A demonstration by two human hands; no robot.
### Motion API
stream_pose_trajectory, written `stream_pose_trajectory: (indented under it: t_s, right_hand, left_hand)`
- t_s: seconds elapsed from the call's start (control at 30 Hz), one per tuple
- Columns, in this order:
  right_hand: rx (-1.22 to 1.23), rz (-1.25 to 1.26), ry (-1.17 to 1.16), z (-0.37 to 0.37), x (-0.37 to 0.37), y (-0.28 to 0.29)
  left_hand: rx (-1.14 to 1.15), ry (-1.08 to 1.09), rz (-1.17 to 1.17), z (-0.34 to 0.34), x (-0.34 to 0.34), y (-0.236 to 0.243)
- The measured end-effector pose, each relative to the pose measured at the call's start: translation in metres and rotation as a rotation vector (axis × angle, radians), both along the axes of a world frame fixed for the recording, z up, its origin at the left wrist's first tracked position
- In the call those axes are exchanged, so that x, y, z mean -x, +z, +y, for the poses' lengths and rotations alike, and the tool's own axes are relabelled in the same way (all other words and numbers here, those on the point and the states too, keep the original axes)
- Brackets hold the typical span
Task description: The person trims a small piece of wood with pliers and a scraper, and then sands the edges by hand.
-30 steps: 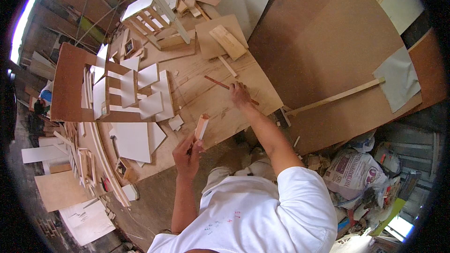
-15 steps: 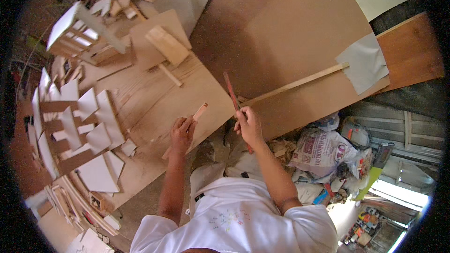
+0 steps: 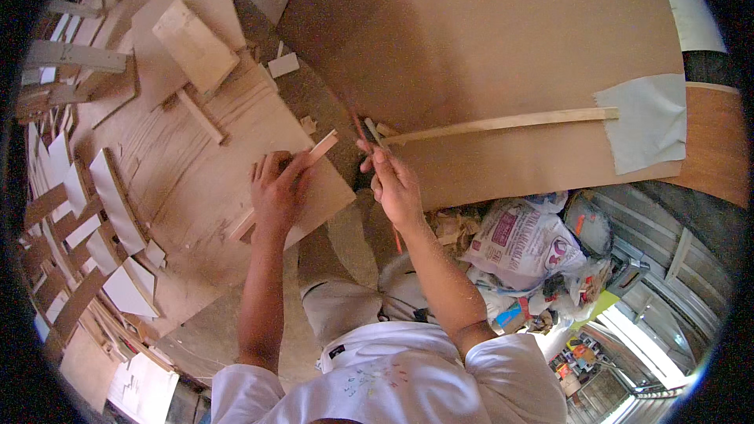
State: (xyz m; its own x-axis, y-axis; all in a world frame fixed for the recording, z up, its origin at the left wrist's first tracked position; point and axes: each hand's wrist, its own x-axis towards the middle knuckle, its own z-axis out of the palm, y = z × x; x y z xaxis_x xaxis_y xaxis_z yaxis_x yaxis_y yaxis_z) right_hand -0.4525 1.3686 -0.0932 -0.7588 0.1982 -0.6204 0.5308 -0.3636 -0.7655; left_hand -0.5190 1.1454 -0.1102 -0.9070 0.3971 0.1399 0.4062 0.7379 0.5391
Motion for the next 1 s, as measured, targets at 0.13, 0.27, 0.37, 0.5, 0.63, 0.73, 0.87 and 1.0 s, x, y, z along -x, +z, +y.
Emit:
stream_pose_trajectory:
  t_s: [0.13, 0.27, 0.37, 0.5, 0.63, 0.73, 0.87, 1.0]
  right_hand:
    - [-0.196, -0.051, 0.146, 0.014, 0.016, -0.009]
    - [-0.495, 0.08, 0.295, 0.006, 0.024, -0.005]
    - [-0.857, 0.333, 0.383, 0.0, 0.028, -0.014]
    - [-0.879, 0.41, 0.382, -0.006, 0.03, -0.018]
    - [-0.91, 0.397, 0.399, -0.01, 0.03, -0.02]
    - [-0.923, 0.417, 0.37, -0.015, 0.028, -0.024]
    - [-0.906, 0.404, 0.343, -0.017, 0.028, -0.024]
    - [-0.928, 0.383, 0.315, -0.02, 0.015, -0.024]
  left_hand:
    - [-0.01, 0.044, -0.006, 0.015, 0.008, 0.007]
    - [-0.02, 0.004, 0.003, 0.017, 0.011, -0.006]
    - [-0.024, 0.002, -0.006, 0.017, 0.011, -0.009]
    - [-0.063, 0.013, -0.005, 0.016, 0.013, -0.007]
    - [-0.074, 0.015, -0.023, 0.015, 0.013, -0.009]
    - [-0.065, 0.017, -0.039, 0.014, 0.013, -0.011]
    - [-0.053, 0.017, -0.021, 0.015, 0.014, -0.009]
    - [-0.028, -0.014, 0.008, 0.014, 0.014, -0.01]
